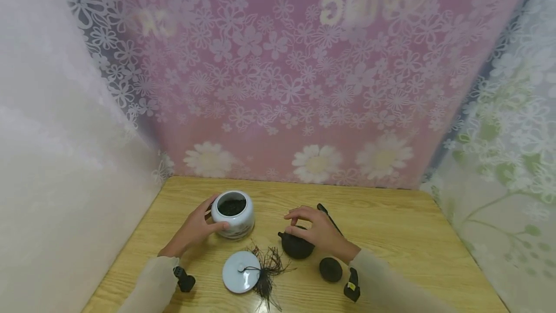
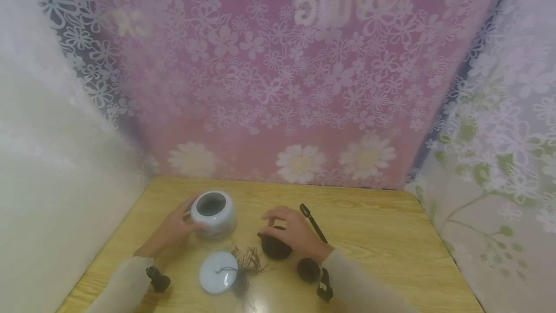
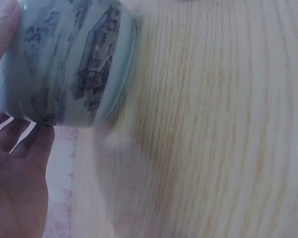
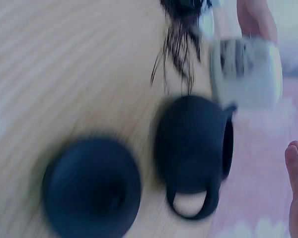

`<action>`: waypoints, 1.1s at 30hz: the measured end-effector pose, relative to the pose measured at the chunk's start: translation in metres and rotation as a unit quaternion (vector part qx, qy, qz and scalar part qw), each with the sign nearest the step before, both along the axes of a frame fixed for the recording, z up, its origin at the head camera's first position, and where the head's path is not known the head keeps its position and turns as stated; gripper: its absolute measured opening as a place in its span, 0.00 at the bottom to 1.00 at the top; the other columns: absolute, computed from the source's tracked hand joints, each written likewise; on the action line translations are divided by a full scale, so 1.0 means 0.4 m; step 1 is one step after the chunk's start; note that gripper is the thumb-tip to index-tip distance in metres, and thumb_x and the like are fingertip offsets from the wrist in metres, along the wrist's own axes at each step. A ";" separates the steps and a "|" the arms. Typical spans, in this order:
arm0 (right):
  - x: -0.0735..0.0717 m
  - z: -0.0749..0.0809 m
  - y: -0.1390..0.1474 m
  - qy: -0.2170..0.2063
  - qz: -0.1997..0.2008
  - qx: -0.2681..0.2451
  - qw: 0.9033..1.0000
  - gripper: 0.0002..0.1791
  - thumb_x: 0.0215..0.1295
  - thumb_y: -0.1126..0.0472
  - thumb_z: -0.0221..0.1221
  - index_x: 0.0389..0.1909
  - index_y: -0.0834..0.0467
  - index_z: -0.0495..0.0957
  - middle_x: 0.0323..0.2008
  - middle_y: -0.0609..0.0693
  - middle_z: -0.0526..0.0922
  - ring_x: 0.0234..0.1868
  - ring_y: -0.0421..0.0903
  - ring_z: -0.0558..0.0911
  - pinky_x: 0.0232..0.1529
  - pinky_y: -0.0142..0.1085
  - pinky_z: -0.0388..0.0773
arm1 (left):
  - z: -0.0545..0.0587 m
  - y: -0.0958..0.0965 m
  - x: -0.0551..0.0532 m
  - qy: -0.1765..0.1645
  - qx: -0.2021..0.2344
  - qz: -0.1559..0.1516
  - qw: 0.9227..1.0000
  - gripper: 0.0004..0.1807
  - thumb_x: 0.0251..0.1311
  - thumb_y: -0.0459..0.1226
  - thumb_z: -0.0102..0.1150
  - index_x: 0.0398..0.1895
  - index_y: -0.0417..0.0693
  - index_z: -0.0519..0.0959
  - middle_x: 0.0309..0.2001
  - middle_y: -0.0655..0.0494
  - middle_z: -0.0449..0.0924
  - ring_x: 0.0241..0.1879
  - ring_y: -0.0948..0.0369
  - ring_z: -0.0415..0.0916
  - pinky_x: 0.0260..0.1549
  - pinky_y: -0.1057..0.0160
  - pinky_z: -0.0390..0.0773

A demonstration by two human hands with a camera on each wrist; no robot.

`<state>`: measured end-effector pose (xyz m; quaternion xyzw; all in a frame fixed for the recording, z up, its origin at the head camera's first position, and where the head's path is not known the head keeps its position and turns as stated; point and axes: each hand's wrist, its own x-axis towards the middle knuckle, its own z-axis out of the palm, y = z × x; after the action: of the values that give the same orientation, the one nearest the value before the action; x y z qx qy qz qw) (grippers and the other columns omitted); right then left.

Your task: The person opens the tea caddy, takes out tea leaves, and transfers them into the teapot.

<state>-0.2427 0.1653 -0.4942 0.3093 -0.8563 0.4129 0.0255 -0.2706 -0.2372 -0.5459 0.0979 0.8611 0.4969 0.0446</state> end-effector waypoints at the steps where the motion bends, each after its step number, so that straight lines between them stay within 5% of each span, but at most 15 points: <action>1: -0.005 -0.004 0.019 -0.011 -0.011 -0.005 1.000 0.16 0.74 0.46 0.71 0.59 0.42 0.87 0.48 0.37 0.87 0.65 0.50 0.85 0.68 0.53 0.84 | 0.000 0.000 0.000 0.000 -0.002 0.000 1.000 0.64 0.60 0.56 0.82 0.91 0.55 0.50 0.88 0.43 0.52 0.84 0.39 0.58 0.80 0.37 0.67; 6: -0.029 -0.044 0.114 -0.062 -0.069 -0.021 0.995 0.16 0.75 0.46 0.70 0.59 0.43 0.87 0.46 0.39 0.86 0.62 0.48 0.87 0.71 0.53 0.82 | 0.005 0.003 0.005 0.000 -0.002 0.001 1.000 0.63 0.59 0.55 0.82 0.91 0.54 0.51 0.87 0.43 0.54 0.84 0.40 0.59 0.80 0.38 0.67; 13: -0.044 -0.087 0.215 -0.080 -0.125 -0.017 0.989 0.20 0.76 0.49 0.70 0.61 0.55 0.87 0.47 0.45 0.88 0.58 0.50 0.88 0.69 0.54 0.83 | 0.007 0.002 0.007 0.002 -0.002 0.000 1.000 0.62 0.61 0.56 0.81 0.91 0.56 0.51 0.88 0.44 0.53 0.84 0.39 0.58 0.80 0.37 0.67; 19: -0.048 -0.114 0.275 -0.104 -0.165 0.014 0.981 0.21 0.75 0.50 0.71 0.62 0.54 0.86 0.45 0.44 0.86 0.66 0.59 0.85 0.70 0.57 0.82 | 0.011 0.002 0.010 0.002 0.003 -0.004 1.000 0.62 0.61 0.55 0.80 0.91 0.56 0.51 0.88 0.44 0.52 0.85 0.39 0.58 0.80 0.37 0.67; 25: -0.035 -0.128 0.316 -0.079 -0.172 0.058 0.980 0.19 0.74 0.53 0.72 0.59 0.57 0.87 0.44 0.45 0.86 0.63 0.59 0.87 0.67 0.57 0.84 | 0.016 0.007 0.013 -0.001 0.012 -0.009 1.000 0.62 0.61 0.54 0.81 0.91 0.55 0.50 0.88 0.44 0.52 0.85 0.39 0.57 0.80 0.37 0.67; 33: -0.031 -0.157 0.341 -0.011 -0.169 0.161 0.972 0.19 0.65 0.46 0.78 0.49 0.54 0.92 0.43 0.43 0.88 0.46 0.45 0.84 0.53 0.52 0.85 | 0.001 0.002 0.005 0.007 0.010 -0.006 1.000 0.62 0.61 0.54 0.81 0.90 0.55 0.51 0.88 0.44 0.53 0.85 0.39 0.57 0.79 0.37 0.68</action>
<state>-0.2553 0.3019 -0.5568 0.1557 -0.9515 0.2629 0.0355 -0.2688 -0.2362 -0.5454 0.1067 0.8556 0.5049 0.0408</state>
